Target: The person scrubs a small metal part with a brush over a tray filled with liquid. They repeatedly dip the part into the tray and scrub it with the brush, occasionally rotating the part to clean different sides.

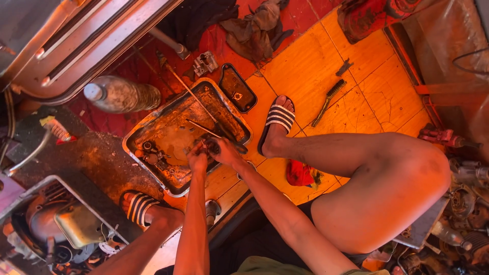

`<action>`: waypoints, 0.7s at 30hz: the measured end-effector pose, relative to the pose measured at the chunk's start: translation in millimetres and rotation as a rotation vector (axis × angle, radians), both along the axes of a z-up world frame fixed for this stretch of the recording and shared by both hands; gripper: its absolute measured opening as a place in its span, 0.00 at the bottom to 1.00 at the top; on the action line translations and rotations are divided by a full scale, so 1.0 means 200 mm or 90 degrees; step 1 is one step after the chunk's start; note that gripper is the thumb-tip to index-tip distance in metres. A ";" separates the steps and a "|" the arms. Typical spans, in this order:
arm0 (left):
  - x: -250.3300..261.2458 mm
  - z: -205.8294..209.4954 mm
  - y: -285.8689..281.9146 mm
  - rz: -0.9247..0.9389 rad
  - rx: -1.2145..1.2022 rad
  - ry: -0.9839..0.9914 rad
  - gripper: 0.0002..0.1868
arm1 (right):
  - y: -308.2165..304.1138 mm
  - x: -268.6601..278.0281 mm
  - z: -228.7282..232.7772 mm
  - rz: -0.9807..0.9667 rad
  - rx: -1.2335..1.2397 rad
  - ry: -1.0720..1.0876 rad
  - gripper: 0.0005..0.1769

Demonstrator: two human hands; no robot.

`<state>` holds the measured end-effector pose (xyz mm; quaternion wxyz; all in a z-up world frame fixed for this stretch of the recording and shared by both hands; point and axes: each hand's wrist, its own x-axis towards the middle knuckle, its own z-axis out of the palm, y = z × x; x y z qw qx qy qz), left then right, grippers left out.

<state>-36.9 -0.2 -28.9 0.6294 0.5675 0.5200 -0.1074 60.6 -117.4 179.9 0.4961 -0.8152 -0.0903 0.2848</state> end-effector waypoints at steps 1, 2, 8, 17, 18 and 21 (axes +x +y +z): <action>-0.06 -0.02 -0.01 0.026 -0.012 -0.040 0.14 | -0.01 -0.01 0.00 0.034 -0.040 0.003 0.20; -0.11 -0.05 -0.02 0.054 -0.022 -0.081 0.16 | -0.01 -0.02 -0.01 0.071 -0.079 0.003 0.20; -0.23 0.18 0.03 0.148 -0.013 -0.112 0.13 | -0.02 -0.09 -0.12 0.181 -0.240 -0.052 0.24; -0.50 -0.06 0.14 0.205 0.179 -0.007 0.12 | 0.02 -0.27 -0.12 0.683 -0.314 -0.214 0.34; -0.54 -0.13 0.14 0.212 0.181 -0.007 0.12 | 0.04 -0.28 -0.06 0.690 -0.311 -0.217 0.34; -0.61 -0.23 0.14 0.239 0.211 0.052 0.16 | 0.10 -0.32 0.00 0.744 -0.262 -0.170 0.32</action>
